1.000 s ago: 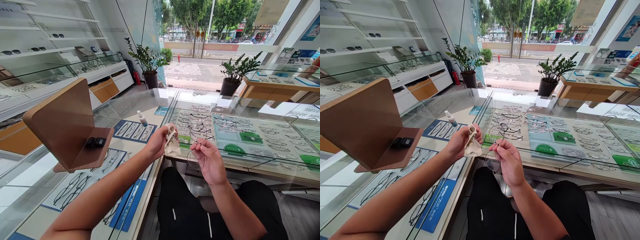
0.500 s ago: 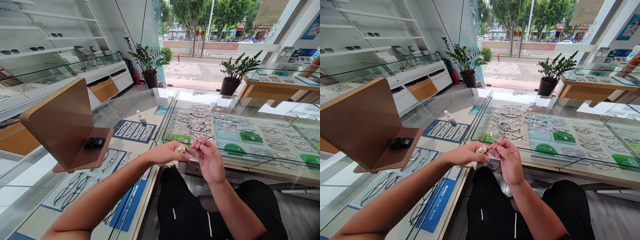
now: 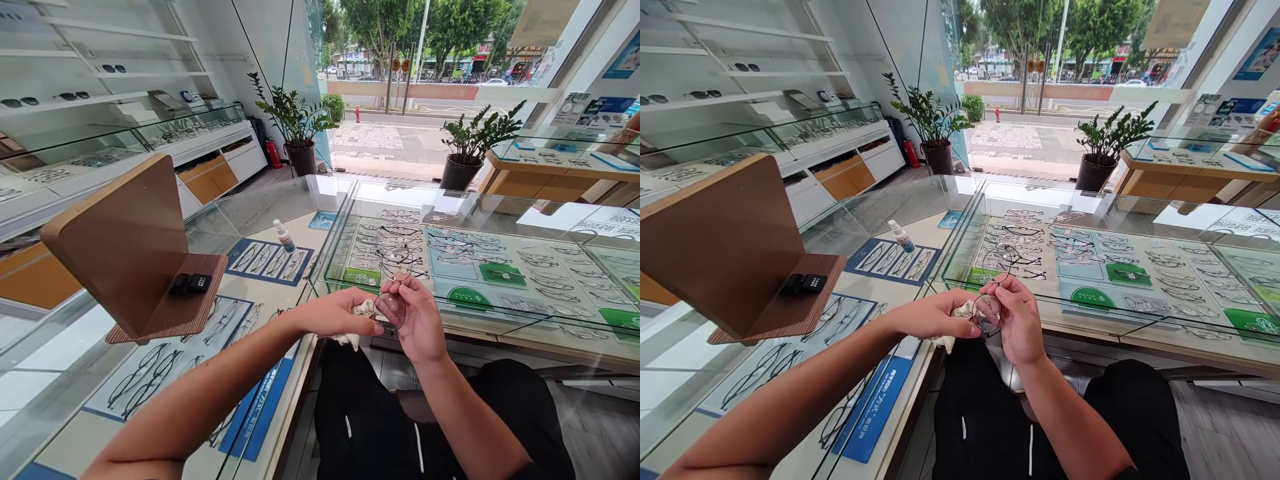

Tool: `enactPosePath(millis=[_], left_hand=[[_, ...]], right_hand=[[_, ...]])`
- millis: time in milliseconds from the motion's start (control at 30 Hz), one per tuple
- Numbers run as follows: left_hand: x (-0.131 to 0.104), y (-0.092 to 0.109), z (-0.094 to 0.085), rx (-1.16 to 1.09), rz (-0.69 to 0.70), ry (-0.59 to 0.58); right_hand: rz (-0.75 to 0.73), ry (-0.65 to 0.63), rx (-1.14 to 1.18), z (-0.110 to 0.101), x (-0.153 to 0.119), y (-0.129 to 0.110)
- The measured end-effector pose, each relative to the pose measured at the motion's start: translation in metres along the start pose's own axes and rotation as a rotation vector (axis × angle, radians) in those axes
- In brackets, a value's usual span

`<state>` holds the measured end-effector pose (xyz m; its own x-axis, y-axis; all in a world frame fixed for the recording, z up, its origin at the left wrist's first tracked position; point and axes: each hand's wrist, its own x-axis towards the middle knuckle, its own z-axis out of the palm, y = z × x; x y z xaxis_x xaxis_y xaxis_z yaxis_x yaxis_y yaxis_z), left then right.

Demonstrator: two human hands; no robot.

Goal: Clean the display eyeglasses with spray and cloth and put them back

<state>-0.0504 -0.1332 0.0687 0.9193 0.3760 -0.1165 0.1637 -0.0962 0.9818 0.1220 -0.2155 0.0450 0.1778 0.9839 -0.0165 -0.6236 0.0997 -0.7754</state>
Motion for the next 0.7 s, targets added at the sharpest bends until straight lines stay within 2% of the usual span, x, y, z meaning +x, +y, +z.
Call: enactPosePath(millis=[300, 533, 700], left_hand=[[-0.0016, 0.0053, 0.0076, 0.068, 0.062, -0.08], [-0.002, 0.0091, 0.0106, 0.079, 0.085, 0.051], [-0.0023, 0.0065, 0.0082, 0.015, 0.064, 0.042]], right_hand=[[0.001, -0.005, 0.021, 0.0042, -0.001, 0.0014], [-0.026, 0.022, -0.007, 0.0049, -0.0023, -0.0008], [-0.005, -0.001, 0.008, 0.003, -0.0041, -0.0002]])
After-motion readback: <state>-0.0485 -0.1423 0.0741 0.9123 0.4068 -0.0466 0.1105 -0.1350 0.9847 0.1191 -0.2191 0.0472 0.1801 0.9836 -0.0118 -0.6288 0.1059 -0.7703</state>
